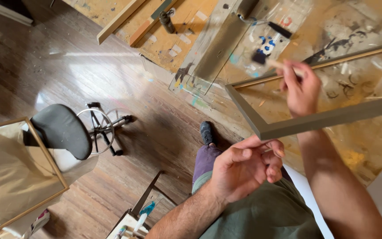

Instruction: Staining a wooden picture frame using a foam brush on a workbench

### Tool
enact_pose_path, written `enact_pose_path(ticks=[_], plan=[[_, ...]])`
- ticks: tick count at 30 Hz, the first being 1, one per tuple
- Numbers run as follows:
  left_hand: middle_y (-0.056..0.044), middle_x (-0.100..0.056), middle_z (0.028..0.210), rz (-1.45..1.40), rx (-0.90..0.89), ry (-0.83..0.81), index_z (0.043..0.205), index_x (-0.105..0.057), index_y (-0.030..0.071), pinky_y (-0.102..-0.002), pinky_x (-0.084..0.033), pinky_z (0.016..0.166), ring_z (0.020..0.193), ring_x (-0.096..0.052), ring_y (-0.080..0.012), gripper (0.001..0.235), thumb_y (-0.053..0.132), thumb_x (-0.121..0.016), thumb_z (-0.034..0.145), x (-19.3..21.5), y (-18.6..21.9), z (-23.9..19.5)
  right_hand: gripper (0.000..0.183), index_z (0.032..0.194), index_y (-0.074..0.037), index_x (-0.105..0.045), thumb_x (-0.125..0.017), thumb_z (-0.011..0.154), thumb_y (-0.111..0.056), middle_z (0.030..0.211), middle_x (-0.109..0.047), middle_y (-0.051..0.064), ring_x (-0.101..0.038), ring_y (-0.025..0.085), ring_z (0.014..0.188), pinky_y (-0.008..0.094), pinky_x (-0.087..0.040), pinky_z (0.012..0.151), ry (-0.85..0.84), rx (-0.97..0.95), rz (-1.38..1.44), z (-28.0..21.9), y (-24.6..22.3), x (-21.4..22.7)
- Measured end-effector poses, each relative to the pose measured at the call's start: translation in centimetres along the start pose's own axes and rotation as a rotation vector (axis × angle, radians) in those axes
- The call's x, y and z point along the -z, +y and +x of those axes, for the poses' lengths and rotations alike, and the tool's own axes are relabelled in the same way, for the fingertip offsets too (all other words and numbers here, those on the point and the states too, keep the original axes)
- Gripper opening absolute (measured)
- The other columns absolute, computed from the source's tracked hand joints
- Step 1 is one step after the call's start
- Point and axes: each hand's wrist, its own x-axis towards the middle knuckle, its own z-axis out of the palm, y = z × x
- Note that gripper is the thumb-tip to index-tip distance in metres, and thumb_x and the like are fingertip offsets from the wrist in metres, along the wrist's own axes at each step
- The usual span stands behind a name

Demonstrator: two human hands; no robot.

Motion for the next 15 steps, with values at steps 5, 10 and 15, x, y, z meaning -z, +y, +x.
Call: enact_pose_path(ticks=[5,10,15], plan=[[-0.012,-0.065,0.121,0.034,-0.015,-0.036,0.129,-0.063,-0.003,-0.034,-0.044,0.077,0.084,-0.058,-0.023,0.042,0.022,-0.064,0.096,0.2,0.8,1.0,0.025,0.118,-0.004,-0.069,-0.07,0.106,-0.027,0.099,-0.073,0.009,-0.067,0.012,0.086,0.023,-0.054,0.074,0.2,-0.231,-0.051,-10.8,-1.5,8.6],[-0.013,-0.064,0.118,0.053,-0.025,-0.044,0.127,-0.066,-0.004,-0.034,-0.045,0.076,0.086,-0.057,-0.0219,0.04,0.02,-0.064,0.096,0.4,1.5,1.8,0.012,0.119,-0.001,-0.064,-0.063,0.108,-0.004,0.094,-0.066,0.01,-0.063,0.015,0.069,0.024,-0.051,0.06,0.339,0.026,0.318,-16.5,-1.6,16.8],[-0.01,-0.062,0.12,0.139,-0.059,-0.074,0.134,-0.071,0.008,-0.032,-0.043,0.076,0.089,-0.052,-0.0205,0.041,0.023,-0.059,0.098,0.8,1.9,2.1,0.019,0.128,-0.022,-0.057,-0.049,0.112,-0.023,0.082,-0.052,-0.011,-0.046,0.001,0.066,0.023,-0.049,0.073,0.169,0.34,0.429,-15.1,-5.1,16.4]])
